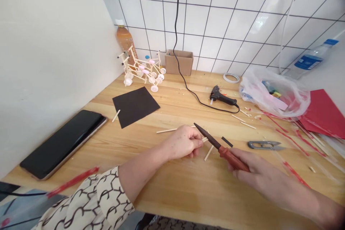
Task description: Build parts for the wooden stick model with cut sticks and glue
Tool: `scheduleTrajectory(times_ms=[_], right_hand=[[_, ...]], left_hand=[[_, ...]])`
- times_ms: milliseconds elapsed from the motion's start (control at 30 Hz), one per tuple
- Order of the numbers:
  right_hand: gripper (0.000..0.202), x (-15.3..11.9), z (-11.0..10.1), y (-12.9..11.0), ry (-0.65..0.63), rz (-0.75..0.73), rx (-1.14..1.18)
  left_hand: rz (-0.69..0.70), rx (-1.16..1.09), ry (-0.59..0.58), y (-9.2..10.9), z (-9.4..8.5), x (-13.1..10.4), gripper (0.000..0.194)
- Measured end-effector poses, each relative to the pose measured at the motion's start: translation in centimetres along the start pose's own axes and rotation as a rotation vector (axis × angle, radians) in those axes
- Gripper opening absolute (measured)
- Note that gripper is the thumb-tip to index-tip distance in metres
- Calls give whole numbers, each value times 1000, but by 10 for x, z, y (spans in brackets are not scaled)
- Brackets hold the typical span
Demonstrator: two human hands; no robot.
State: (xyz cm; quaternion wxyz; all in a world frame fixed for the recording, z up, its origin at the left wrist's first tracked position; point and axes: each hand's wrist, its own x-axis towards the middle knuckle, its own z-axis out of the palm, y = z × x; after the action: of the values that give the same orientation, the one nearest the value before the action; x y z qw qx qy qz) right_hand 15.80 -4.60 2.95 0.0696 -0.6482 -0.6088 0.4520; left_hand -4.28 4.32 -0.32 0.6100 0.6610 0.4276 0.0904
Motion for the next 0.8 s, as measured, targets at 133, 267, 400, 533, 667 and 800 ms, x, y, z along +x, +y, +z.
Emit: scheduleTrajectory(times_ms=[133,267,400,533,667,800], right_hand=[[35,-2,4,-4,23,-9,-48],[44,-3,4,-9,39,-28,-69],[55,-3,2,-4,32,-66,-5],[57,-3,0,4,-45,-67,159],[54,-4,0,5,-62,-52,185],[49,-4,0,-2,-4,-37,87]], left_hand=[[44,-6,23,2,0,-2,21],[56,1,52,3,0,-3,21],[77,4,63,1,-2,-2,22],[101,15,50,-1,-3,-2,23],[92,22,49,0,-3,-2,24],[93,45,50,-1,-3,-3,25]])
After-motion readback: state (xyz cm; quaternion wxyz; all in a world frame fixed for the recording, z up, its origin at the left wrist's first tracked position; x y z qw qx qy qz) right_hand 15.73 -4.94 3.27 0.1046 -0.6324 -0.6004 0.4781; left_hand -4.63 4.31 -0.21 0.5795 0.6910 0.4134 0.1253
